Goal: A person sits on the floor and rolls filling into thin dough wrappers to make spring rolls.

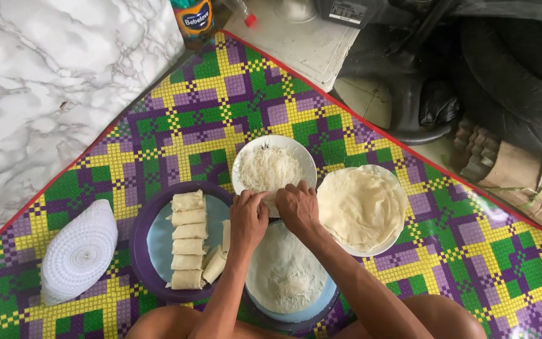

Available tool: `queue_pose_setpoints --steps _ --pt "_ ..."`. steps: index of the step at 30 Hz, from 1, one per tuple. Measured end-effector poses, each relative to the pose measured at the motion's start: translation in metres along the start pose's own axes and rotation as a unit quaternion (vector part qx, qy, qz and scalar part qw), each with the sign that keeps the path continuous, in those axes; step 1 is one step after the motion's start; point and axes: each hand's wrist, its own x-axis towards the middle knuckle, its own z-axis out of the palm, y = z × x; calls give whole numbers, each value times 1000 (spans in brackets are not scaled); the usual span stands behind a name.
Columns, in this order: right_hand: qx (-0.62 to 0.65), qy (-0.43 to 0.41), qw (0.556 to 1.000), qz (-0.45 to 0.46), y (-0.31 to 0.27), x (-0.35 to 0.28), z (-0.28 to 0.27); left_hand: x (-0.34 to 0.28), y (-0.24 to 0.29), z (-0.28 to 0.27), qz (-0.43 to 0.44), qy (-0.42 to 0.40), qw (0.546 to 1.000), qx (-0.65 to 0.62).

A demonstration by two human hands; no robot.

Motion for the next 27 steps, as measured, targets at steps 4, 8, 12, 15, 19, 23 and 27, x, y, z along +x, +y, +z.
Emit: queue_pose_setpoints --steps 4,8,12,15,19,23,27 --pt "-10 4 1000 -12 1 2 1 -3 1 0 10 10 1000 -10" --pt "40 8 999 10 3 2 -10 -7 -1 0 11 17 1000 -6" --pt "128 -7 991 49 11 -5 -35 -16 9 -8 26 30 999 -16" --pt "187 -12 982 40 10 -26 -79 -28 20 -20 45 37 998 -29" --pt "238 -26 970 37 5 -72 -122 -68 22 -25 35 24 999 -6" --pt "243 -69 967 31 3 -122 -126 -120 25 -27 23 27 999 -21" --pt "268 -112 957 -7 -9 -172 -106 -177 27 -23 7 33 999 -38"
